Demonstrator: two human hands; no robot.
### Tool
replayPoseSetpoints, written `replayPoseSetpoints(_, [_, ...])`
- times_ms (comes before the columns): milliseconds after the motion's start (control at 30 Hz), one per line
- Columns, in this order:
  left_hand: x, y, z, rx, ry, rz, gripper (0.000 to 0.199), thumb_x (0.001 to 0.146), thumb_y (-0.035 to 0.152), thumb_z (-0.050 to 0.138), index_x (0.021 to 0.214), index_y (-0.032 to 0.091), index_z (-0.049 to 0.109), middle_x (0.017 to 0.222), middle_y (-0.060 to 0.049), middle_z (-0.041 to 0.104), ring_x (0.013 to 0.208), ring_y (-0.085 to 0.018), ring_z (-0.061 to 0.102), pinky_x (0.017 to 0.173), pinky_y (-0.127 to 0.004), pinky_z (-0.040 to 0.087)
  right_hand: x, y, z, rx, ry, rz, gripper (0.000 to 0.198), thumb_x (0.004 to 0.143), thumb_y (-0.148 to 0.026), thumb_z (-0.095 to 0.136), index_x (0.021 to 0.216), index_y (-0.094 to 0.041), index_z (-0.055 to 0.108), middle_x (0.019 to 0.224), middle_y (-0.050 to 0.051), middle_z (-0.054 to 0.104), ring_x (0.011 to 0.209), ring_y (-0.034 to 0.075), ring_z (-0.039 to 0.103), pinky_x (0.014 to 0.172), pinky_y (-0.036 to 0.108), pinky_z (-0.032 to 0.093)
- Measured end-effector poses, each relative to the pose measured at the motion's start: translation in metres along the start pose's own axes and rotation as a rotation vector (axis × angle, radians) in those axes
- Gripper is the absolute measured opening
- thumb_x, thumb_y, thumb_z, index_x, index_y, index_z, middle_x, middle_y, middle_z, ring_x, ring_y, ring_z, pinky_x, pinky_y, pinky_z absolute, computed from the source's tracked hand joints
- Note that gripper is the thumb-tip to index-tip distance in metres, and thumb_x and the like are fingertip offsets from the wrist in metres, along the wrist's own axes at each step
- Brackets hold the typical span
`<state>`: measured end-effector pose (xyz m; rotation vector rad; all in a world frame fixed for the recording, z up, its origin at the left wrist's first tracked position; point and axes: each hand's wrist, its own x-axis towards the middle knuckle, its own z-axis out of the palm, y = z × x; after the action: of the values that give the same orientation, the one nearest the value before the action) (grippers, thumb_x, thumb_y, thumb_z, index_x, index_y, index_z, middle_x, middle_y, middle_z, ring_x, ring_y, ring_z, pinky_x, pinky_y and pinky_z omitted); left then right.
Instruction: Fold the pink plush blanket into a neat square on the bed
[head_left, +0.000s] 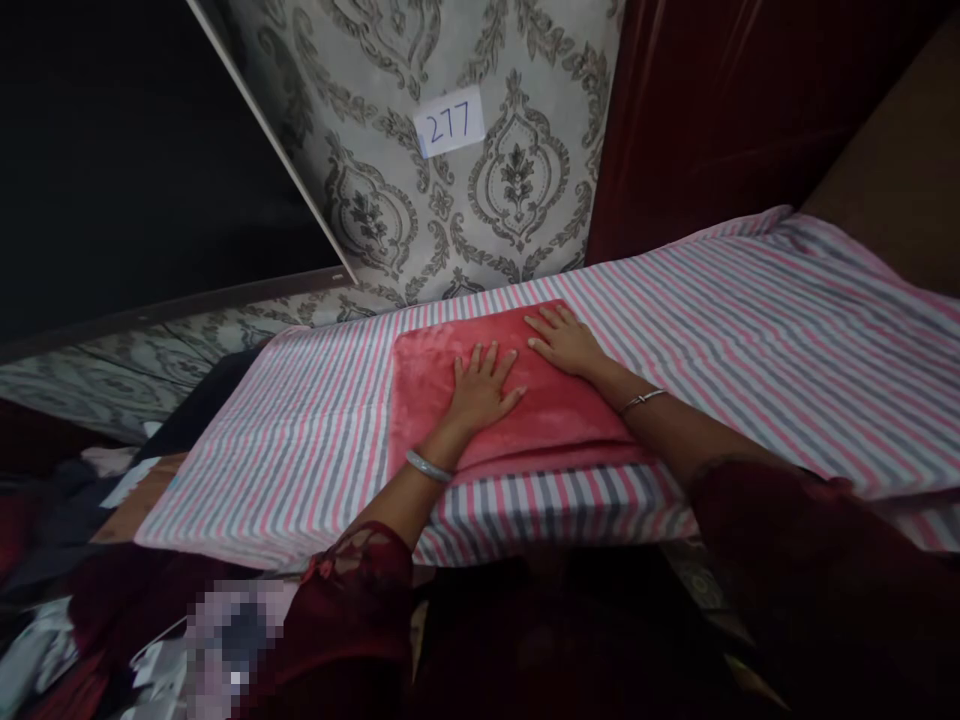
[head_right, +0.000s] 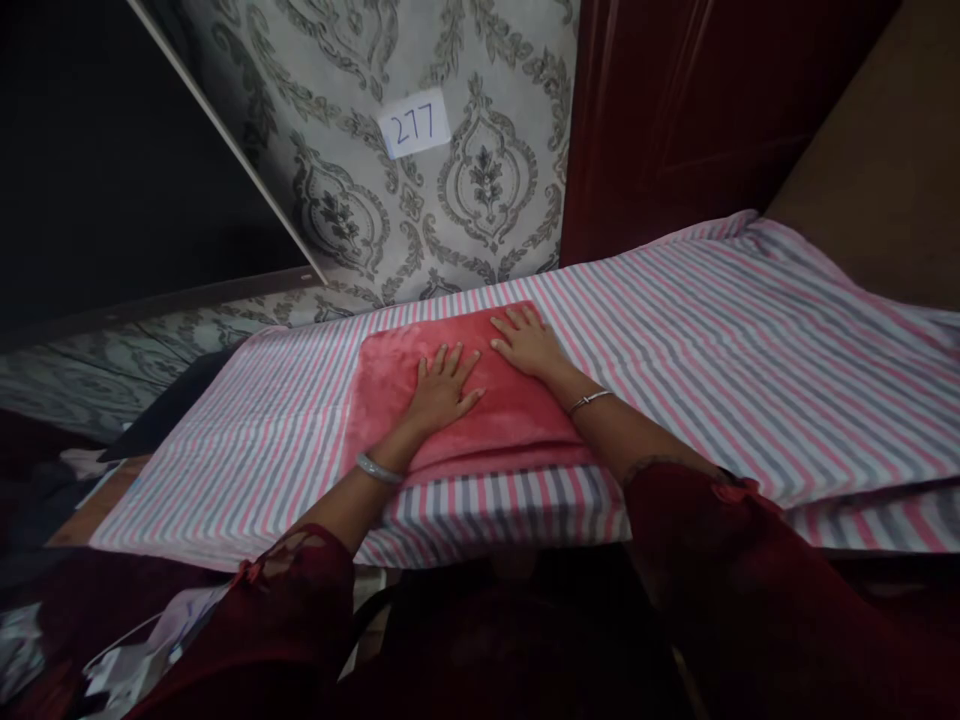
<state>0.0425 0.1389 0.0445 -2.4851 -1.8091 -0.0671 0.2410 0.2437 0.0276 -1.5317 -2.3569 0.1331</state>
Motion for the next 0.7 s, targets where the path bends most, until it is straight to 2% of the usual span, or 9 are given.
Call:
replayPoseSetpoints(67, [-0.001,0.001,0.000,0.005,0.010,0.001,0.069,0.102,0.057,0.037,0.163,0.027,0.026,0.172,-0.010,0.018,0.157,-0.038,0.013,0.123,-0.067,0.012,-0.008,-0.005,-0.006,0.004,-0.040,0.034,0.068,0.102,-0.062,0.025,0.159,-0.027,0.038,0.168,0.010,0.028,0.154,0.042,0.018,0.116,0.069,0.027])
replayPoseSetpoints(167, [-0.002,0.000,0.001,-0.002,0.033,0.005,0.069,0.102,0.058,0.035,0.163,0.025,0.026,0.172,-0.010,0.019,0.157,-0.038,0.013,0.123,-0.066,0.012,-0.043,-0.021,-0.012,-0.030,-0.051,0.049,0.072,0.101,-0.067,0.025,0.160,-0.028,0.036,0.168,0.011,0.028,0.153,0.043,0.020,0.116,0.069,0.024])
replayPoseSetpoints(300, [-0.001,0.000,0.003,-0.028,0.063,0.015,0.070,0.102,0.059,0.035,0.163,0.025,0.028,0.171,-0.010,0.020,0.157,-0.039,0.015,0.123,-0.065,0.012,-0.104,-0.042,-0.009,-0.113,0.012,0.021,0.069,0.101,-0.066,0.027,0.159,-0.031,0.039,0.168,0.010,0.028,0.153,0.041,0.022,0.118,0.065,0.023])
replayPoseSetpoints(367, [0.001,0.000,0.000,-0.048,0.044,0.003,0.071,0.101,0.060,0.038,0.163,0.026,0.026,0.172,-0.009,0.017,0.157,-0.037,0.013,0.124,-0.065,0.011,-0.121,-0.046,-0.005,-0.138,0.070,0.020,0.066,0.103,-0.062,0.028,0.158,-0.029,0.041,0.168,0.010,0.029,0.154,0.039,0.022,0.119,0.064,0.023])
replayPoseSetpoints(533, [-0.012,-0.002,-0.020,-0.081,-0.072,-0.004,0.071,0.101,0.059,0.038,0.164,0.029,0.024,0.173,-0.006,0.014,0.158,-0.034,0.012,0.124,-0.064,0.012,-0.122,-0.044,-0.003,-0.123,0.099,-0.003,0.064,0.102,-0.059,0.031,0.157,-0.028,0.043,0.166,0.010,0.033,0.152,0.039,0.026,0.118,0.064,0.025])
replayPoseSetpoints(700, [-0.069,-0.019,-0.026,0.016,0.000,-0.128,0.068,0.102,0.060,0.032,0.160,0.026,0.035,0.169,-0.010,0.027,0.157,-0.035,0.018,0.123,-0.067,0.004,-0.119,-0.042,-0.003,-0.097,0.088,0.010,0.065,0.102,-0.060,0.030,0.158,-0.028,0.041,0.167,0.011,0.031,0.154,0.039,0.023,0.118,0.065,0.024])
